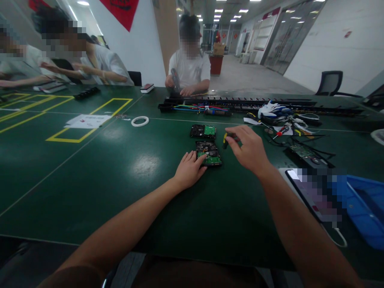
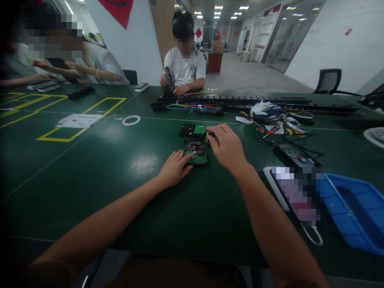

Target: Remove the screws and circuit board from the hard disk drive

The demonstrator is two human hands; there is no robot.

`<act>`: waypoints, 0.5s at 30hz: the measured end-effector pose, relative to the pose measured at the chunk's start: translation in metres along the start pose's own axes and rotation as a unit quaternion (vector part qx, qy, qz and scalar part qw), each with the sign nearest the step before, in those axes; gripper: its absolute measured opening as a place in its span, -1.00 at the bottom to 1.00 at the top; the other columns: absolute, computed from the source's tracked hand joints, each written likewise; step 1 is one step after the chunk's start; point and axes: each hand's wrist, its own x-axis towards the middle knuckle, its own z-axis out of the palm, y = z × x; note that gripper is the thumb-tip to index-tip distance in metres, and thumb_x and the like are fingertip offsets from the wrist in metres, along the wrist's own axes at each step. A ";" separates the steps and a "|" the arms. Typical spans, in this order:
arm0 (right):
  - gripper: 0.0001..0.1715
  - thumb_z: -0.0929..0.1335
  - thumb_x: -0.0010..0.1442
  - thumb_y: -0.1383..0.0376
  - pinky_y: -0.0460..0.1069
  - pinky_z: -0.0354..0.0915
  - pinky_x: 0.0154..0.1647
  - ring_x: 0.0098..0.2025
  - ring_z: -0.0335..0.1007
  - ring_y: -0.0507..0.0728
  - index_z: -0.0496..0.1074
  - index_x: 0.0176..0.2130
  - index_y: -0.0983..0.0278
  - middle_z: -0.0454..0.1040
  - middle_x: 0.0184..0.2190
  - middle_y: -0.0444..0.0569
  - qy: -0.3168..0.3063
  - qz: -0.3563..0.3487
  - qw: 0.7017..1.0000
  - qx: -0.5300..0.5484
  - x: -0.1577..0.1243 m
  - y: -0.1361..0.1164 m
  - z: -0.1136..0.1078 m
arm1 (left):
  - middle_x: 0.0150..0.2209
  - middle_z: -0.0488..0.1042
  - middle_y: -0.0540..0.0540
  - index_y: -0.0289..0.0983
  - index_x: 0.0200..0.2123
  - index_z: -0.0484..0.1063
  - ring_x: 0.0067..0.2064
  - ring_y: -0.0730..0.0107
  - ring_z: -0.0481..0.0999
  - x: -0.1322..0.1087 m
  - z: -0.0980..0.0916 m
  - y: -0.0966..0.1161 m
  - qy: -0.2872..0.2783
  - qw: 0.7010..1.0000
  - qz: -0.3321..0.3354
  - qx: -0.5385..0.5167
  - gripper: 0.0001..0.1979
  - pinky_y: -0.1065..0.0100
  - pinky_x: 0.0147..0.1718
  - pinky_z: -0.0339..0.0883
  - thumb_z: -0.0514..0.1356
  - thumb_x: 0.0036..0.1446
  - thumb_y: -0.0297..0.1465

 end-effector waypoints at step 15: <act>-0.85 0.43 0.30 0.27 0.12 0.31 -0.15 -0.23 0.46 0.25 0.45 -0.12 0.22 0.57 -0.21 0.05 -0.110 0.008 0.991 -0.075 0.034 0.005 -0.017 | 0.39 0.34 -0.29 -0.15 0.41 0.22 0.46 -0.13 0.24 0.013 0.007 -0.001 0.011 1.000 -0.009 0.018 -0.45 -0.18 0.41 0.11 0.09 0.45 -0.15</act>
